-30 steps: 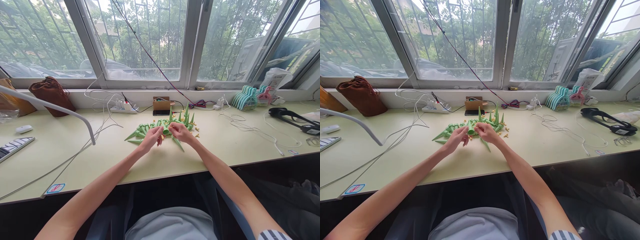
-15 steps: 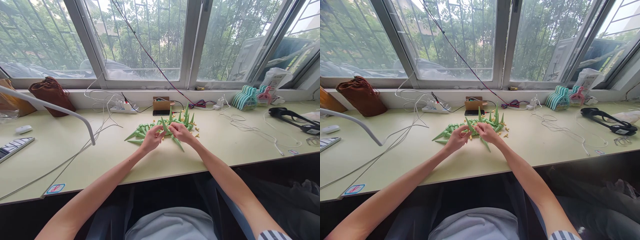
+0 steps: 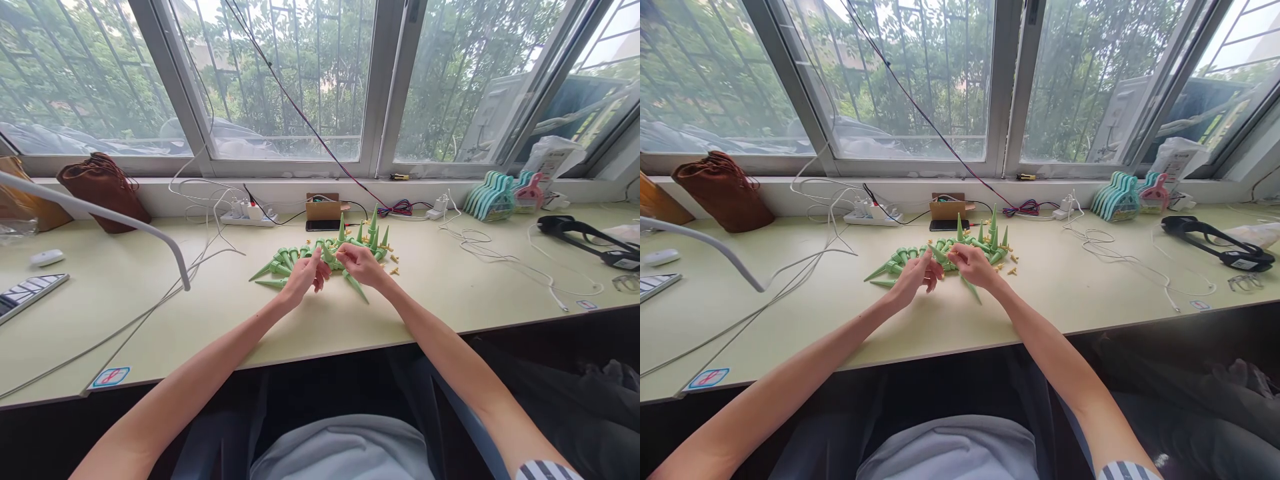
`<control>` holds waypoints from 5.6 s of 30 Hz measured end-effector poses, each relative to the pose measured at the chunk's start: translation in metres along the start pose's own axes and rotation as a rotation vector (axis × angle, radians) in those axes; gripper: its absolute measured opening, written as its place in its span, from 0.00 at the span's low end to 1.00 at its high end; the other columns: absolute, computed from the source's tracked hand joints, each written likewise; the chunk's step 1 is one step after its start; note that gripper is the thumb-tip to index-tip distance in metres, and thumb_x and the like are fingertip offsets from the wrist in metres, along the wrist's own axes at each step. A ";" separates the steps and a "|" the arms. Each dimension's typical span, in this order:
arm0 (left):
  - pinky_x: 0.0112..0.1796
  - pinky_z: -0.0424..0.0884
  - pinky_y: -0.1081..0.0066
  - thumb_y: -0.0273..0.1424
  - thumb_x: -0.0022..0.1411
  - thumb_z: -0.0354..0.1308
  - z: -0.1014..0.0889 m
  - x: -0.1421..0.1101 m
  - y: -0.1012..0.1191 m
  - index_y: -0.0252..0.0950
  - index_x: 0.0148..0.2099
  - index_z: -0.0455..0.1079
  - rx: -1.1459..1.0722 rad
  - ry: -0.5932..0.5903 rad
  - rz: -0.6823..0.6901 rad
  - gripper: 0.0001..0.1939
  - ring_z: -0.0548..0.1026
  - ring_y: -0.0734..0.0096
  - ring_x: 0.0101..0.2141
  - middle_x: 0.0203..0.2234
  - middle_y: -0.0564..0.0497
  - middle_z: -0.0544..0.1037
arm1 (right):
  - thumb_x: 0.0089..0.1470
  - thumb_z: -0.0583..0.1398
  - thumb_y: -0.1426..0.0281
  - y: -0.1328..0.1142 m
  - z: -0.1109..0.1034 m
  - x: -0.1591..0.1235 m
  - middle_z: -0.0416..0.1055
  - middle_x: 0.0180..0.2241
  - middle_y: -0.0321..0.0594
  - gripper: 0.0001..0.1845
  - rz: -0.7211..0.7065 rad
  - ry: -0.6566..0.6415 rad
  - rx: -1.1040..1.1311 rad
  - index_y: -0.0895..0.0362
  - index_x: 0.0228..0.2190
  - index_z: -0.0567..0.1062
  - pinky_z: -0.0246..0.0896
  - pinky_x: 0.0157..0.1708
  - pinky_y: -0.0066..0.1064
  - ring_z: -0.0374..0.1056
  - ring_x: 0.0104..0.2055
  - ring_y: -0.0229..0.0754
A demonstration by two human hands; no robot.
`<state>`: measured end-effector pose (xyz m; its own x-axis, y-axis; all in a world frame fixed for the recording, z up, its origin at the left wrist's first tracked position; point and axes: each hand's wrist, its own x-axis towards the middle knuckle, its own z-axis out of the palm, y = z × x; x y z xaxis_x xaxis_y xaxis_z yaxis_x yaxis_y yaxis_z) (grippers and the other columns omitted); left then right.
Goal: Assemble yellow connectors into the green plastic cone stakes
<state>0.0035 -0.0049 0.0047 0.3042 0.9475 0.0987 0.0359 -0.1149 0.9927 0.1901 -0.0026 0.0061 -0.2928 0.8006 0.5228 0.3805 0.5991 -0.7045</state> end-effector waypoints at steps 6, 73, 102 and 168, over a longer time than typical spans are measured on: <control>0.16 0.60 0.75 0.54 0.61 0.55 -0.002 -0.003 0.003 0.30 0.26 0.71 -0.015 -0.050 -0.047 0.30 0.66 0.78 0.15 0.22 0.46 0.74 | 0.62 0.54 0.56 0.003 0.000 0.000 0.53 0.20 0.30 0.18 -0.013 -0.035 -0.001 0.55 0.27 0.65 0.45 0.26 0.29 0.47 0.24 0.35; 0.17 0.62 0.76 0.48 0.62 0.58 -0.003 -0.008 0.004 0.34 0.40 0.70 0.222 -0.090 0.225 0.19 0.67 0.77 0.17 0.19 0.55 0.71 | 0.64 0.51 0.60 -0.004 -0.002 0.000 0.53 0.19 0.30 0.16 0.017 -0.041 -0.031 0.54 0.26 0.60 0.45 0.26 0.29 0.49 0.23 0.36; 0.16 0.60 0.74 0.52 0.62 0.55 -0.001 -0.004 0.004 0.29 0.29 0.75 -0.008 -0.056 -0.053 0.29 0.66 0.77 0.15 0.23 0.44 0.76 | 0.64 0.53 0.58 0.002 0.000 -0.001 0.55 0.20 0.30 0.17 -0.049 -0.029 -0.042 0.55 0.28 0.66 0.48 0.27 0.29 0.48 0.24 0.35; 0.18 0.59 0.75 0.49 0.59 0.62 -0.007 -0.002 0.000 0.36 0.39 0.68 -0.041 -0.148 0.098 0.21 0.64 0.78 0.16 0.15 0.58 0.66 | 0.63 0.52 0.57 0.003 0.000 0.000 0.54 0.20 0.30 0.18 -0.056 -0.031 -0.076 0.55 0.26 0.62 0.47 0.27 0.29 0.48 0.24 0.36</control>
<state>-0.0039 -0.0049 0.0046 0.4416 0.8776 0.1865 -0.0384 -0.1891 0.9812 0.1913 -0.0009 0.0035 -0.3424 0.7660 0.5441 0.4275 0.6427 -0.6358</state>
